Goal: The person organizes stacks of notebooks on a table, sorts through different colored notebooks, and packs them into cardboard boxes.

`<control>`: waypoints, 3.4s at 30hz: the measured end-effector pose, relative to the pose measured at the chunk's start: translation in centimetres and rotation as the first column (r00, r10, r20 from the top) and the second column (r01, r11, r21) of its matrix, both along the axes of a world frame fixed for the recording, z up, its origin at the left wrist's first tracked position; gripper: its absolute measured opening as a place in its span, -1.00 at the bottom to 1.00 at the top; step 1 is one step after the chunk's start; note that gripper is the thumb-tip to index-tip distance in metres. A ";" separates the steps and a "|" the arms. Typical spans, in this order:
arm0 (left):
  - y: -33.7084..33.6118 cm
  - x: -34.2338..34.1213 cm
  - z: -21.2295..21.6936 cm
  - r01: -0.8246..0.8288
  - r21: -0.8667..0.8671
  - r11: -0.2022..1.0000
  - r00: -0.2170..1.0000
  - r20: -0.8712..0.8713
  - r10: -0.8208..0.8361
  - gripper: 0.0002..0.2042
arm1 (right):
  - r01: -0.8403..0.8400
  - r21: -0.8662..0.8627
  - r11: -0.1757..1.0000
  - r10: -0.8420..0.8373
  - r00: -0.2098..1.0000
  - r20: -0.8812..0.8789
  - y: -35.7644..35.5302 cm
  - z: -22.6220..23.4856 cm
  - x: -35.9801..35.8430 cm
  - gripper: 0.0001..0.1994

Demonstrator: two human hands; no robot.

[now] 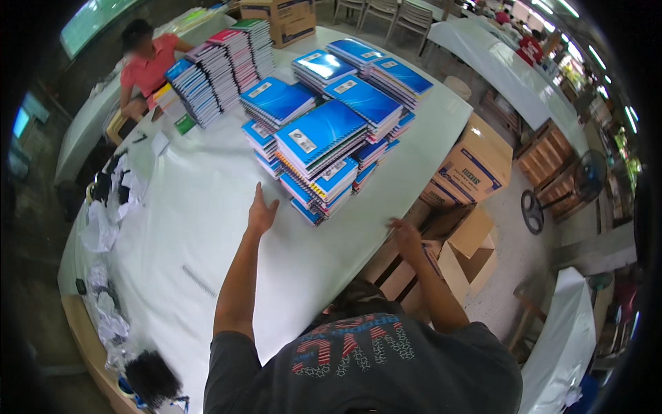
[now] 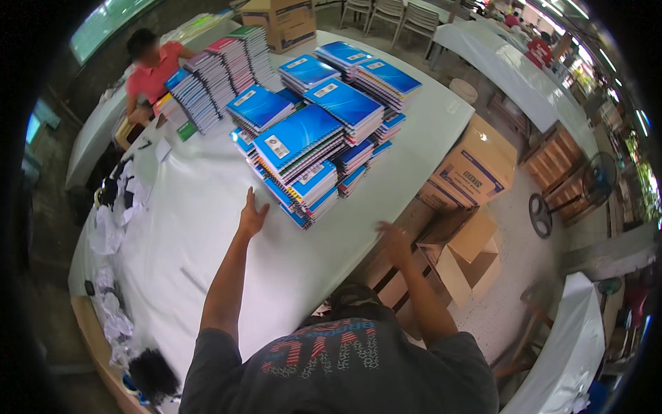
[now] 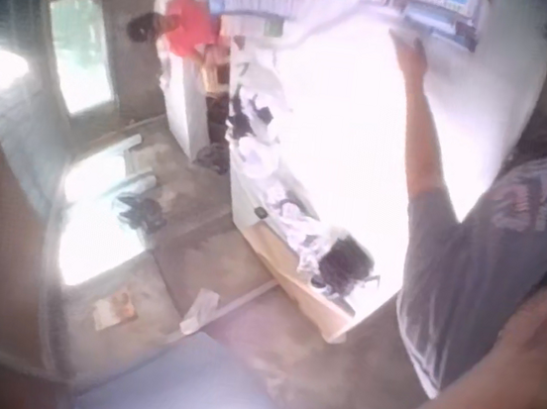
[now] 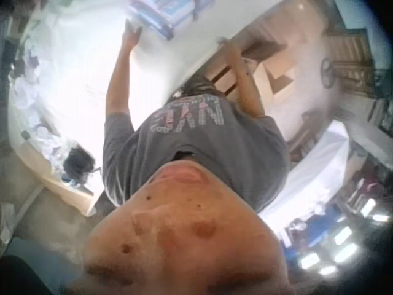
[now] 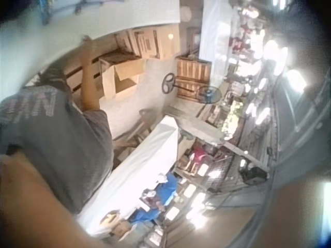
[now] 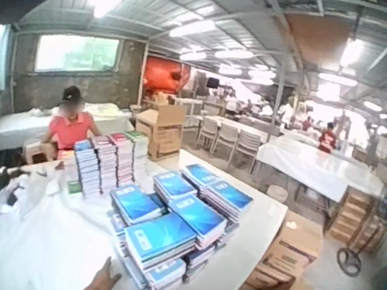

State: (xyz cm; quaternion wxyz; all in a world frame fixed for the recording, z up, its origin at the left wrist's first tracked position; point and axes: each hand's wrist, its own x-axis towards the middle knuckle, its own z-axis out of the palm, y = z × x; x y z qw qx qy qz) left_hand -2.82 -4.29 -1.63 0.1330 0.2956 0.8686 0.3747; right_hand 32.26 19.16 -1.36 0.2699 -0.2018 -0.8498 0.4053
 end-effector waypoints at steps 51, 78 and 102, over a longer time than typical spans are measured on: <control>1.8 -6.6 -2.8 -0.140 -0.154 0.978 0.936 0.303 0.182 -0.30 | -0.091 -0.111 0.990 0.098 0.994 0.053 35.9 -1.9 -28.5 -0.57; -3.6 -0.8 -0.6 -0.500 -0.112 0.859 0.568 0.706 0.423 -0.32 | -0.036 -0.153 0.988 0.061 0.985 0.160 36.7 -3.3 -26.5 -0.53; -4.9 0.5 1.1 -0.590 -0.060 0.805 0.505 0.751 0.426 -0.34 | -0.317 -0.476 0.820 0.257 0.948 -0.188 37.1 5.7 -30.9 -0.49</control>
